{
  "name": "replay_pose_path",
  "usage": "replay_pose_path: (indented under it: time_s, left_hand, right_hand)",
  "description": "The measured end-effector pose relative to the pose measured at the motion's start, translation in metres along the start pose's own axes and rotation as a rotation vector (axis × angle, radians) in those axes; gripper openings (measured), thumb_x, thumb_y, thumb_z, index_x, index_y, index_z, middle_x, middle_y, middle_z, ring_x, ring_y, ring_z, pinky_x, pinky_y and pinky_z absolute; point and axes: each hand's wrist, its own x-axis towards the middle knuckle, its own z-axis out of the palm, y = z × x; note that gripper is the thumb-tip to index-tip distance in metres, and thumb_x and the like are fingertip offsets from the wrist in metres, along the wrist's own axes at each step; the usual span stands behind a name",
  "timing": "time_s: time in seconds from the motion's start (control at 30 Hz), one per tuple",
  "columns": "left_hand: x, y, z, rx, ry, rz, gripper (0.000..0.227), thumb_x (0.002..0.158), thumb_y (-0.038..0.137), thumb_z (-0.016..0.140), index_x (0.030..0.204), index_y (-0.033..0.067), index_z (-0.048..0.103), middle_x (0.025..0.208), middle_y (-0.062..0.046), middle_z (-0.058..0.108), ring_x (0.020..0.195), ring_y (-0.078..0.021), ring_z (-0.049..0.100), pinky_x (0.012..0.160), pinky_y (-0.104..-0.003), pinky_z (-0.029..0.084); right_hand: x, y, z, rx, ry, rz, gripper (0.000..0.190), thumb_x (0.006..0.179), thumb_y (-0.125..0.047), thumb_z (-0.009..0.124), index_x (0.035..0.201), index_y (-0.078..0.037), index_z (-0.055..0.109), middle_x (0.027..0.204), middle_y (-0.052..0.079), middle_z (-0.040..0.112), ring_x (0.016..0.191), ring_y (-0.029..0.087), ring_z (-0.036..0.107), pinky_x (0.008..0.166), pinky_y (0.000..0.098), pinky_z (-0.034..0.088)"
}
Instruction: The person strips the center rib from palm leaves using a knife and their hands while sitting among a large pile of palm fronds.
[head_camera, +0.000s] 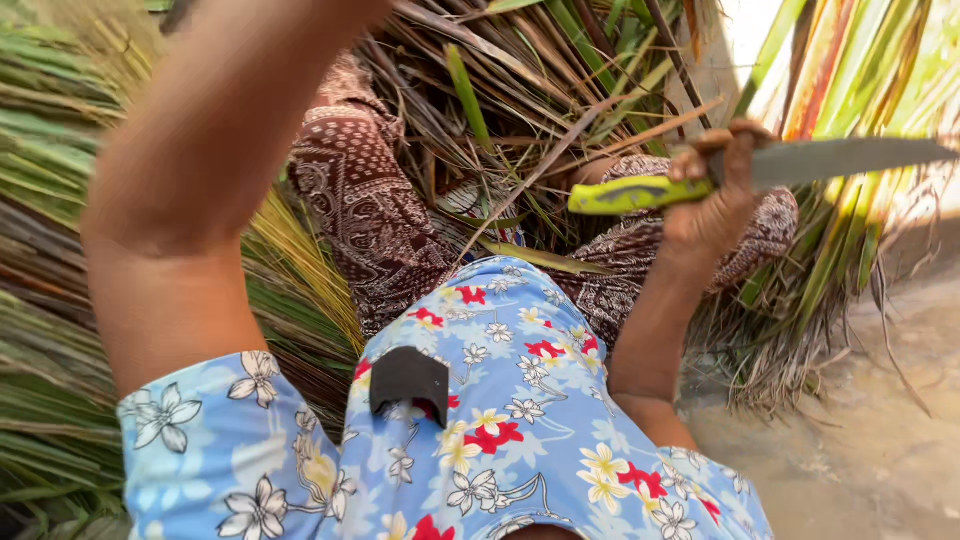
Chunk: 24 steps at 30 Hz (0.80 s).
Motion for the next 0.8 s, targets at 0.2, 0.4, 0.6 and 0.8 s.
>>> replay_pose_path:
  time_s: [0.2,0.4,0.6,0.8]
  left_hand:
    - [-0.010,0.061,0.020,-0.201,-0.122,0.014,0.037,0.103,0.025,0.047,0.067,0.0133,0.049,0.056,0.006,0.042,0.046,-0.0094,0.039,0.042,-0.025,0.040]
    - [-0.037,0.060,0.027,-1.013,-0.159,-0.153,0.016,0.095,0.005,0.049,0.080,0.0058,0.055,0.065,-0.004,0.056,0.045,-0.0077,0.053,0.038,-0.017,0.049]
    - [-0.049,0.050,0.054,-0.902,0.210,-0.118,0.021,0.083,-0.005,0.051,0.075,0.0143,0.047,0.074,0.002,0.049,0.066,-0.0086,0.049,0.058,-0.019,0.044]
    - [-0.069,0.059,0.085,-0.946,0.289,-0.183,0.023,0.083,-0.005,0.052,0.072,0.0145,0.046,0.070,0.002,0.049,0.064,-0.0087,0.050,0.057,-0.020,0.047]
  right_hand:
    - [0.014,0.008,0.035,0.145,-0.081,-0.026,0.014,0.086,-0.014,0.073,0.096,-0.008,0.064,0.078,0.011,0.069,0.053,0.016,0.056,0.047,0.0277,0.047]
    - [0.012,0.005,0.053,0.126,-0.160,0.025,0.013,0.088,-0.016,0.070,0.098,-0.010,0.064,0.082,0.009,0.068,0.055,0.014,0.056,0.046,0.0277,0.047]
    - [-0.013,-0.017,0.070,-0.156,-0.355,0.268,0.063,0.080,-0.060,0.049,0.113,-0.007,0.058,0.080,0.001,0.063,0.058,0.007,0.053,0.052,0.0195,0.046]
    - [-0.033,-0.017,0.070,-0.109,-0.562,0.350,0.050,0.095,-0.024,0.054,0.139,-0.008,0.036,0.096,0.009,0.064,0.074,0.010,0.059,0.066,0.0191,0.052]
